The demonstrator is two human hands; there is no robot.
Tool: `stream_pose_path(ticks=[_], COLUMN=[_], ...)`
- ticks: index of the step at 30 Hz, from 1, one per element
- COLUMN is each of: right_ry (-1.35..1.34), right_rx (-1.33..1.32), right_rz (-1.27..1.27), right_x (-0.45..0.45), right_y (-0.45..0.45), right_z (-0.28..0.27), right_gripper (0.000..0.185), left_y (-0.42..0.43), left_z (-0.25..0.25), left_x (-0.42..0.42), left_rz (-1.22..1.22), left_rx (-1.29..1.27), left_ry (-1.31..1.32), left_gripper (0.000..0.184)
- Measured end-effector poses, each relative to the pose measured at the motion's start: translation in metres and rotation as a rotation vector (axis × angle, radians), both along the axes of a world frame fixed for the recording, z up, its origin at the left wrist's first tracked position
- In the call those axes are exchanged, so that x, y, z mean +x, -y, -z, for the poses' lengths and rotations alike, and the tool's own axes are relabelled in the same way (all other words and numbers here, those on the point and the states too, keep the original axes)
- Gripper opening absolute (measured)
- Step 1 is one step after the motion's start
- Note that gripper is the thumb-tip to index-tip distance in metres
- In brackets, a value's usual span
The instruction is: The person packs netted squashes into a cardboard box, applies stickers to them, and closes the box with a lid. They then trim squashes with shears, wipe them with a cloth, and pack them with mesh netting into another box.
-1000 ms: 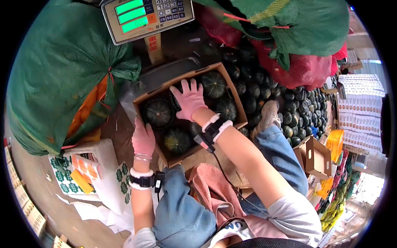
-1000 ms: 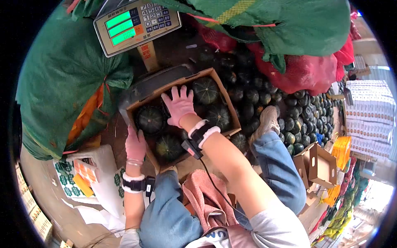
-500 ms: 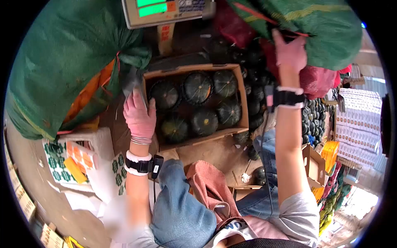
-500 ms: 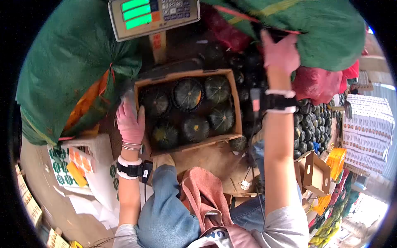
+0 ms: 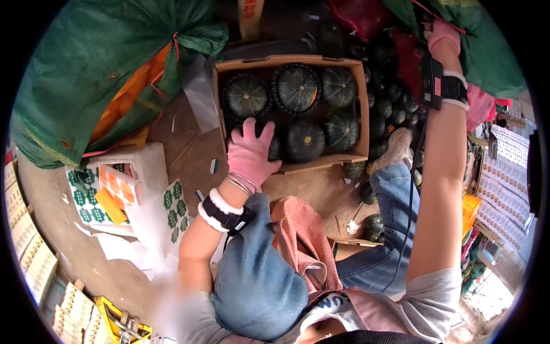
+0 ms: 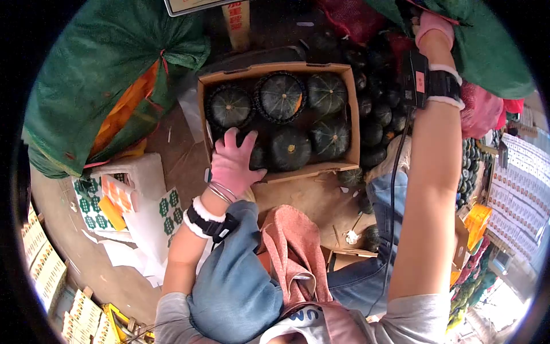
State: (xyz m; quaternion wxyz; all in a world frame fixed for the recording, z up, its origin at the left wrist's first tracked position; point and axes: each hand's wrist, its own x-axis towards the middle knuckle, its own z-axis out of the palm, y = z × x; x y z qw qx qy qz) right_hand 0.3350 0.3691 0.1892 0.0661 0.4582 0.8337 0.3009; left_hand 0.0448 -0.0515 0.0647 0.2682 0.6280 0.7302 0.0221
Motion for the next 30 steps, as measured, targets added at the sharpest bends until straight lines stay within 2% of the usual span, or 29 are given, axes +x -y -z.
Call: stream_pose_path(ticks=[2, 4, 6, 8, 11, 14, 16, 18, 20, 23, 24, 26, 29, 30], right_ry=[-0.341, -0.687, -0.544, -0.396, -0.433, -0.703, -1.049, -1.064, -1.016, -0.973, -1.021, -1.274, -0.983, -0.881], right_rx=[0.062, 0.132, 0.11, 0.066, 0.149, 0.126, -0.094, 0.007, -0.001, -0.121, -0.211, -0.164, 0.102, 0.14], right_rz=[0.238, 0.466, 0.375, 0.478, 0.108, -0.107, -0.205, -0.216, 0.025, 0.079, 0.176, 0.228, 0.245, 0.356], right_x=[-0.007, -0.057, -0.05, -0.079, -0.069, -0.055, -0.051, -0.052, -0.053, -0.054, -0.054, -0.063, -0.085, -0.087], right_y=[0.01, 0.056, 0.063, 0.13, 0.183, 0.22, 0.227, 0.222, 0.217, 0.219, 0.22, 0.219, 0.199, 0.182], right_z=[0.01, -0.004, 0.005, -0.012, -0.006, 0.006, 0.011, 0.012, 0.001, 0.002, 0.007, 0.014, -0.001, -0.004], right_gripper=[0.038, 0.046, 0.05, 0.047, 0.033, 0.015, 0.006, 0.011, 0.018, 0.024, 0.021, 0.034, 0.048, 0.046], left_y=[-0.001, -0.004, -0.006, -0.007, -0.022, -0.06, -0.069, -0.073, -0.064, -0.054, -0.052, -0.049, -0.049, -0.048], left_z=[0.004, 0.002, -0.005, -0.016, -0.029, -0.015, -0.014, -0.01, -0.03, -0.041, -0.041, -0.041, -0.041, -0.04], left_x=[0.001, -0.001, -0.008, -0.012, -0.019, -0.031, -0.027, -0.019, -0.013, -0.009, -0.007, -0.004, 0.004, 0.005], left_rz=[-0.062, -0.064, -0.072, -0.08, -0.032, 0.058, 0.042, 0.031, -0.015, -0.007, -0.006, -0.005, 0.028, 0.043], left_rx=[0.004, -0.016, -0.007, 0.217, 0.621, 0.784, 0.712, 0.739, 0.771, 0.822, 0.812, 0.794, 0.796, 0.791], left_ry=[0.057, 0.113, 0.177, 0.247, 0.296, 0.16, 0.068, -0.038, 0.109, 0.247, 0.281, 0.341, 0.368, 0.384], left_gripper=[0.079, 0.079, 0.079, 0.072, 0.064, 0.058, 0.051, 0.047, 0.042, 0.039, 0.039, 0.038, 0.037, 0.037])
